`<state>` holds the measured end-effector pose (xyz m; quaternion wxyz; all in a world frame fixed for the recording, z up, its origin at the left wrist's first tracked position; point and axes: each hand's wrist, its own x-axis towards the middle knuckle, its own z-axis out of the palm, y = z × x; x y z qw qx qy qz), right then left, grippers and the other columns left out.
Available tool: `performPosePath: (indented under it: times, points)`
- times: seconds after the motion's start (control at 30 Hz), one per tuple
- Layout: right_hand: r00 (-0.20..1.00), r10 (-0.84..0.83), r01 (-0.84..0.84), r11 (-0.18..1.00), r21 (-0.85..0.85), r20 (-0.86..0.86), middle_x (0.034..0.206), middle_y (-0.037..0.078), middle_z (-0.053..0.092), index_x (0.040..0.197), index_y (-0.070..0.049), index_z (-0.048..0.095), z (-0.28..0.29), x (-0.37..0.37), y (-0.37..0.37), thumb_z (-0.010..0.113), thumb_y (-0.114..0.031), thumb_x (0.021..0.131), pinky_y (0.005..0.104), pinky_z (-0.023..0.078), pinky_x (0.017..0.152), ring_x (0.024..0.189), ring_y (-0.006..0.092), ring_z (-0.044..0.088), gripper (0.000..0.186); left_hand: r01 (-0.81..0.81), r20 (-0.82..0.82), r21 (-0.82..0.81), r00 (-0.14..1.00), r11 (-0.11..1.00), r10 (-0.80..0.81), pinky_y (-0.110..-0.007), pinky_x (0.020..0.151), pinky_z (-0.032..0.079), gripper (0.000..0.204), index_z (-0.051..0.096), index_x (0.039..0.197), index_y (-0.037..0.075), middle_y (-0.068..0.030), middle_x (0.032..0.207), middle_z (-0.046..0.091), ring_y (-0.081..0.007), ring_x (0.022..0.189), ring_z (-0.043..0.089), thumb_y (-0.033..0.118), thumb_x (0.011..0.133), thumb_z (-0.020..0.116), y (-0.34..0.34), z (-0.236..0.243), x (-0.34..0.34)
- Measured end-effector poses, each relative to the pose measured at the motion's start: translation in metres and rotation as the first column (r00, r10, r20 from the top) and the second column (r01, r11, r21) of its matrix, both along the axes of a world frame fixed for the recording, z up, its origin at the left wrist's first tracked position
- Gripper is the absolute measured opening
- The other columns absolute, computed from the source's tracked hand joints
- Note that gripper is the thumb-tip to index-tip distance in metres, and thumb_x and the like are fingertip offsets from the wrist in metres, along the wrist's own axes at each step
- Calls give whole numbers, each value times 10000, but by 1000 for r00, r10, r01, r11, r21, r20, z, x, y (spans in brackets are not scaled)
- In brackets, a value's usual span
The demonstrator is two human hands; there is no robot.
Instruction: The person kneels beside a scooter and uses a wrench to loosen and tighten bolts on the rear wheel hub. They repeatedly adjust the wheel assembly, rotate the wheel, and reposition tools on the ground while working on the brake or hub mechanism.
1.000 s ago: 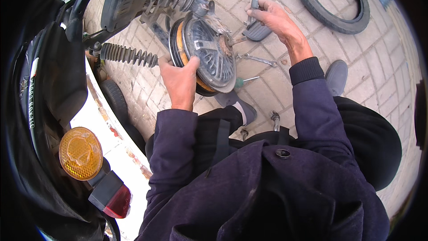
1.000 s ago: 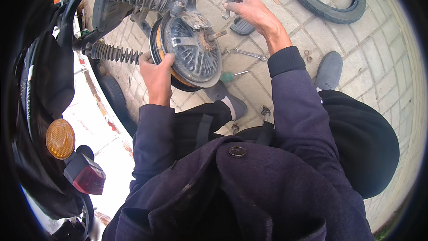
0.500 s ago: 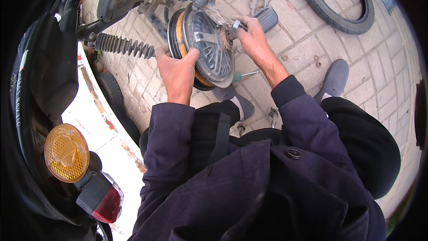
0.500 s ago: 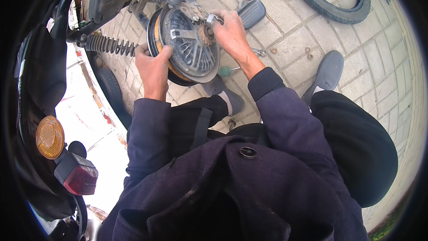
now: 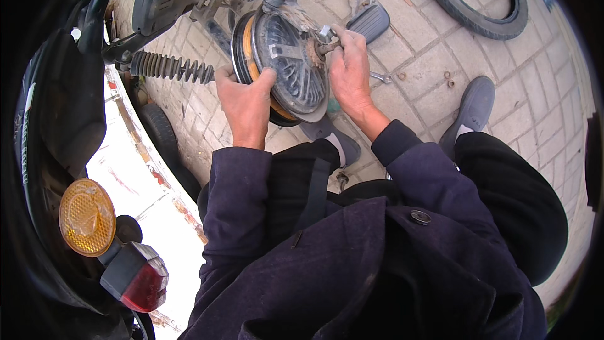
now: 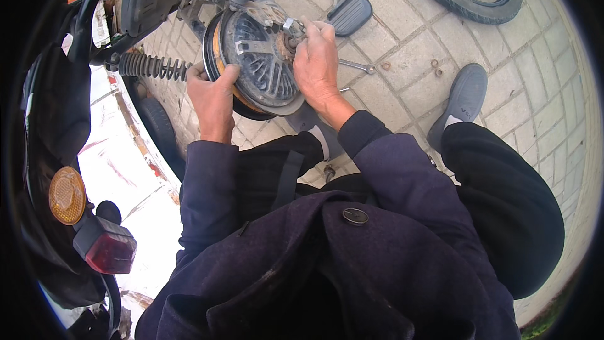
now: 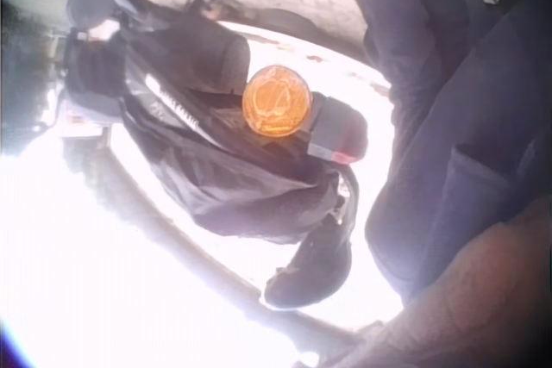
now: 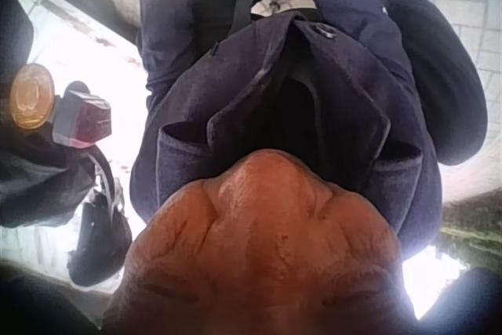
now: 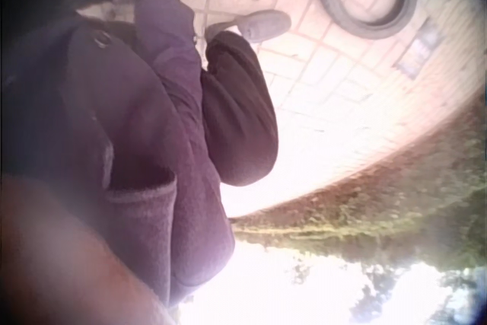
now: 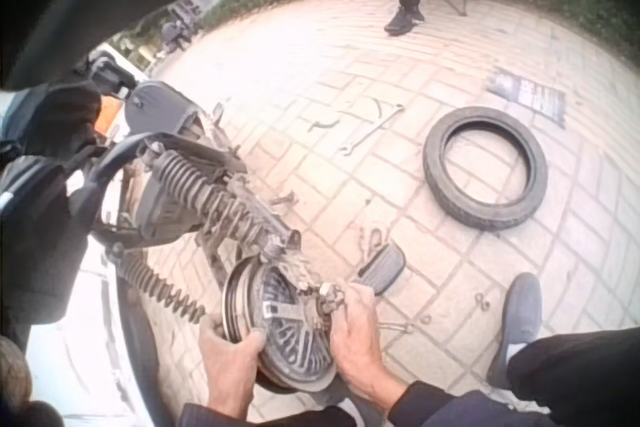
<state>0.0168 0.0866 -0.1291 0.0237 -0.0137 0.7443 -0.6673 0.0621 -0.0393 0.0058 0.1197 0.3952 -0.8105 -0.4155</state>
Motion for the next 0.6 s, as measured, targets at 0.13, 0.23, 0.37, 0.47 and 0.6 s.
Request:
performPosePath:
  times: [0.13, 0.23, 0.37, 0.47, 0.6]
  points:
    - [988, -17, 45, 981, -186, 153, 1102, 188, 658, 1177, 60, 675, 0, -3, 9, 460, 20, 888, 375, 483, 965, 1053, 295, 637, 362, 11, 30, -27, 999, 1000, -11, -267, 801, 511, 540, 504, 1163, -131, -148, 996, 657, -160, 848, 635, 78, 746, 775, 0, 3, 0]
    - [881, 185, 71, 857, -510, 434, 1064, 117, 711, 1101, 50, 721, -5, -21, 27, 490, -16, 921, 371, 529, 955, 991, 223, 673, 300, 19, 35, -14, 999, 1000, -19, -252, 804, 510, 542, 503, 1179, -129, -141, 1008, 664, -147, 856, 641, 57, 754, 783, 0, 2, 1]
    - [698, 440, 105, 718, -689, 565, 1146, 108, 698, 1190, 62, 670, -17, -42, 51, 609, -74, 970, 385, 547, 1009, 1055, 200, 669, 266, 6, -4, 4, 1000, 1000, -6, -273, 795, 517, 548, 503, 1158, -136, -156, 988, 653, -171, 836, 633, 101, 741, 770, 1, 0, 1]
    - [675, 456, 109, 716, -689, 580, 1171, 108, 693, 1239, 48, 645, -25, -44, 49, 682, -110, 963, 357, 548, 992, 1071, 194, 667, 320, 11, 23, -26, 1000, 1000, -11, -273, 802, 517, 539, 510, 1151, -131, -151, 988, 654, -166, 834, 632, 103, 739, 767, -1, 0, -1]
    - [655, 524, 57, 684, -727, 544, 1191, 99, 686, 1281, 36, 618, -34, -46, 52, 703, -117, 957, 331, 548, 973, 1052, 190, 673, 368, 20, 26, -22, 999, 1000, -20, -275, 798, 517, 549, 508, 1158, -133, -152, 989, 656, -167, 829, 631, 108, 738, 764, -1, 0, 0]
